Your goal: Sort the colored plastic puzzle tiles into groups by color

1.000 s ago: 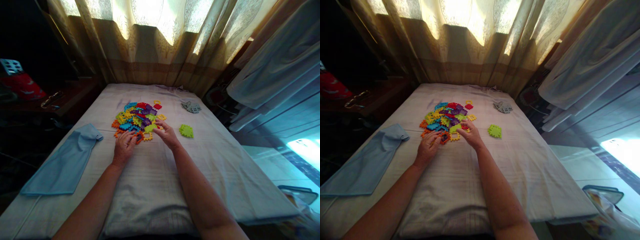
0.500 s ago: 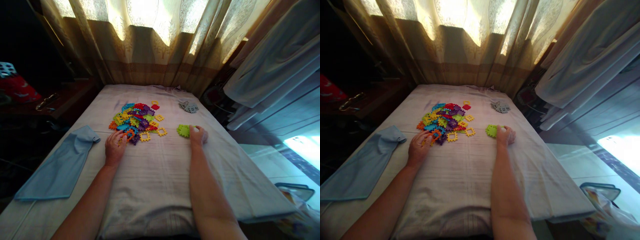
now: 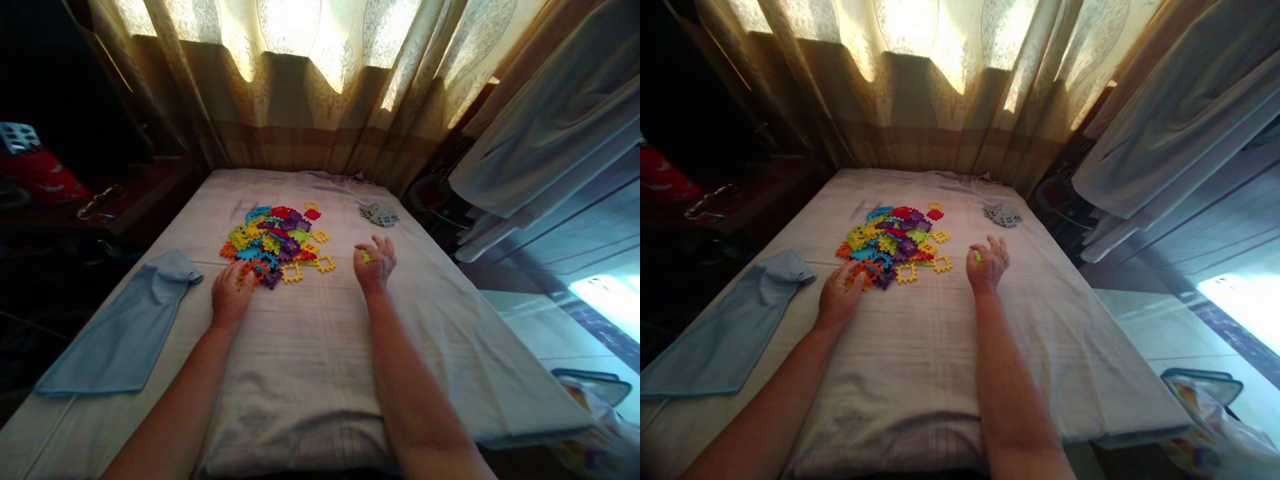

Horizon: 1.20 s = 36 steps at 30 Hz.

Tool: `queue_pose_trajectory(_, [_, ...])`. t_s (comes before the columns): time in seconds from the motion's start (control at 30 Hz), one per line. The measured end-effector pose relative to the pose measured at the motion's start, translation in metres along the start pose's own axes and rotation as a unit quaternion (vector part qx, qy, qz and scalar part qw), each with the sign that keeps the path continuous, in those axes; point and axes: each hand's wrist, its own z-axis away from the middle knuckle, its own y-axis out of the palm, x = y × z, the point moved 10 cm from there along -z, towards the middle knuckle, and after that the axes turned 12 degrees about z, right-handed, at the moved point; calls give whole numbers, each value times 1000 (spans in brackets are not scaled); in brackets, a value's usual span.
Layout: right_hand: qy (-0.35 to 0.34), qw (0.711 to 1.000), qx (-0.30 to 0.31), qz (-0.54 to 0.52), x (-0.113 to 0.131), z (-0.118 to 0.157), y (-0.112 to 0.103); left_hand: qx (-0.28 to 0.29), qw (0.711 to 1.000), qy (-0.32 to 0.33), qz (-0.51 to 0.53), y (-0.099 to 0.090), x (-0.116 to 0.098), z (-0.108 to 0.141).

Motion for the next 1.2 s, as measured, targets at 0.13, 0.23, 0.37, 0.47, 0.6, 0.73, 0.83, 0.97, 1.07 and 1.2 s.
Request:
queue_pose_trajectory(0.13, [-178,979,90,-43,73,29,17,9,1000,-16,-10,3,4,1])
queue_pose_trajectory(0.23, [-218,965,140,-34,95,46,27,20,999,-18,-17,6,6,2])
queue_pose_trajectory(0.37, [-213,961,175,-1,97,52,37,21,999,-15,-28,9,7,4])
queue_pose_trajectory(0.47, [-209,961,183,-8,97,52,42,20,999,-8,-28,9,5,4])
queue_pose_trajectory(0.6, [-206,957,204,-32,99,54,50,21,999,-10,-27,9,3,4])
queue_pose_trajectory(0.73, [-212,953,210,-48,100,54,49,28,999,-11,-25,10,3,4])
queue_pose_trajectory(0.83, [-214,957,187,-62,99,50,42,26,999,-8,-19,9,3,4])
queue_pose_trajectory(0.97, [-201,965,145,-83,95,42,35,26,1000,-1,-12,9,3,4])
queue_pose_trajectory(1.07, [-180,972,99,-110,88,36,29,27,1000,-5,-14,9,3,3])
queue_pose_trajectory(1.2, [-72,991,25,-109,51,15,16,25,1000,-7,-16,9,4,3])
